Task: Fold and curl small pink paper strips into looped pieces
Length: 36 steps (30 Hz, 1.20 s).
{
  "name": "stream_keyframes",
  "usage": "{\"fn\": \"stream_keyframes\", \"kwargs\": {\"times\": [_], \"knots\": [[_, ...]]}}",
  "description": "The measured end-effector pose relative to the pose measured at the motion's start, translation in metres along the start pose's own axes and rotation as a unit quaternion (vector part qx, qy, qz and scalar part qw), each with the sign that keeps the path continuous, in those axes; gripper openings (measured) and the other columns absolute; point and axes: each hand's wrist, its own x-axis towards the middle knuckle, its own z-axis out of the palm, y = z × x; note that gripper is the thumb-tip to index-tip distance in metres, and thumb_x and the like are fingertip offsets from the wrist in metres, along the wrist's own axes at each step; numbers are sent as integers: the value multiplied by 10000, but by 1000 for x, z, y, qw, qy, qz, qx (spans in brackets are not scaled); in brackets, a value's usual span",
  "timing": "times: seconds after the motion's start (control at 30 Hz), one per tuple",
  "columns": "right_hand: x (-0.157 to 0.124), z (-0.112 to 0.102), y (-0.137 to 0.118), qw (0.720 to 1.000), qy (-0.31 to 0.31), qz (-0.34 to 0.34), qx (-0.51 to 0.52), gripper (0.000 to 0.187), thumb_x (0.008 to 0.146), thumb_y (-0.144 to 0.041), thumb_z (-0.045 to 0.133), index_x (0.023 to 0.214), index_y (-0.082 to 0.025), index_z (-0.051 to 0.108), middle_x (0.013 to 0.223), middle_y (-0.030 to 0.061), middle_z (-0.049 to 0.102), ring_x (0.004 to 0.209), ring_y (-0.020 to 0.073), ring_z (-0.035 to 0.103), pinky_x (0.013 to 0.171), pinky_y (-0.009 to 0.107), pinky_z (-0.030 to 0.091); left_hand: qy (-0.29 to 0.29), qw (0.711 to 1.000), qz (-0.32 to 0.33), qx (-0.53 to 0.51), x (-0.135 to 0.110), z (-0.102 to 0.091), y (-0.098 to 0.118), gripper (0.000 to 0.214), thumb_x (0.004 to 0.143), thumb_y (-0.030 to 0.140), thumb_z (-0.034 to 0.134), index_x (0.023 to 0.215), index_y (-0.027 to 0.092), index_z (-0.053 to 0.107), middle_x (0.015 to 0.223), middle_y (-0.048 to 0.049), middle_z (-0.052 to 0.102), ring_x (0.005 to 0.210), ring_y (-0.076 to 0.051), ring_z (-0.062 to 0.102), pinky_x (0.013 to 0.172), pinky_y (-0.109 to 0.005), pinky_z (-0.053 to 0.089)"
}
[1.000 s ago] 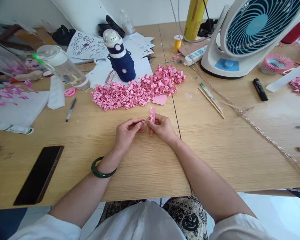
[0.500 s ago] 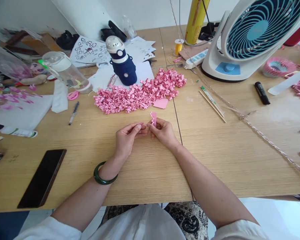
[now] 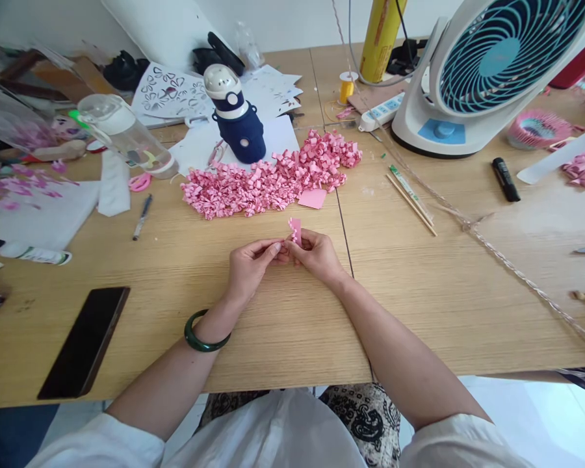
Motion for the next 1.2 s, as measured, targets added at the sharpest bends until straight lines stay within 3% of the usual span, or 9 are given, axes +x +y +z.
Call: {"fn": "stream_keyframes", "kwargs": {"times": [0.33,0.57,0.9,1.2], "knots": [[-1,0,-1,1000,-4,-5,-3,385,789,-523,796,795,-166,654,672,-9,637,518,90,542,511,235,445,-5,1000,1,21,0,0,3,343,778,438,821,961,148,820,848,-66,821,668,-183,766,684,-307,662],[-1,-1,1,1000,-15,-3,-5,396,793,-543,790,800,-170,657,683,-5,644,527,93,543,506,235,448,10,1000,14,20,1,0,-1,255,789,403,807,880,165,816,795,-44,806,645,-164,751,663,-289,656],[0,-1,-1,1000,-1,-12,-18,404,815,-548,779,779,-178,622,621,-23,606,505,101,553,503,243,459,-12,1000,-2,-16,-1,-2,7,366,806,502,812,889,145,816,840,-76,814,706,-201,778,695,-337,686],[0,-1,1,1000,-2,-8,-17,463,800,-622,776,781,-189,615,642,-17,615,523,103,551,507,251,484,-20,999,-14,-27,0,-1,6,366,763,458,859,951,147,825,840,-70,817,680,-195,778,706,-352,694]]}}
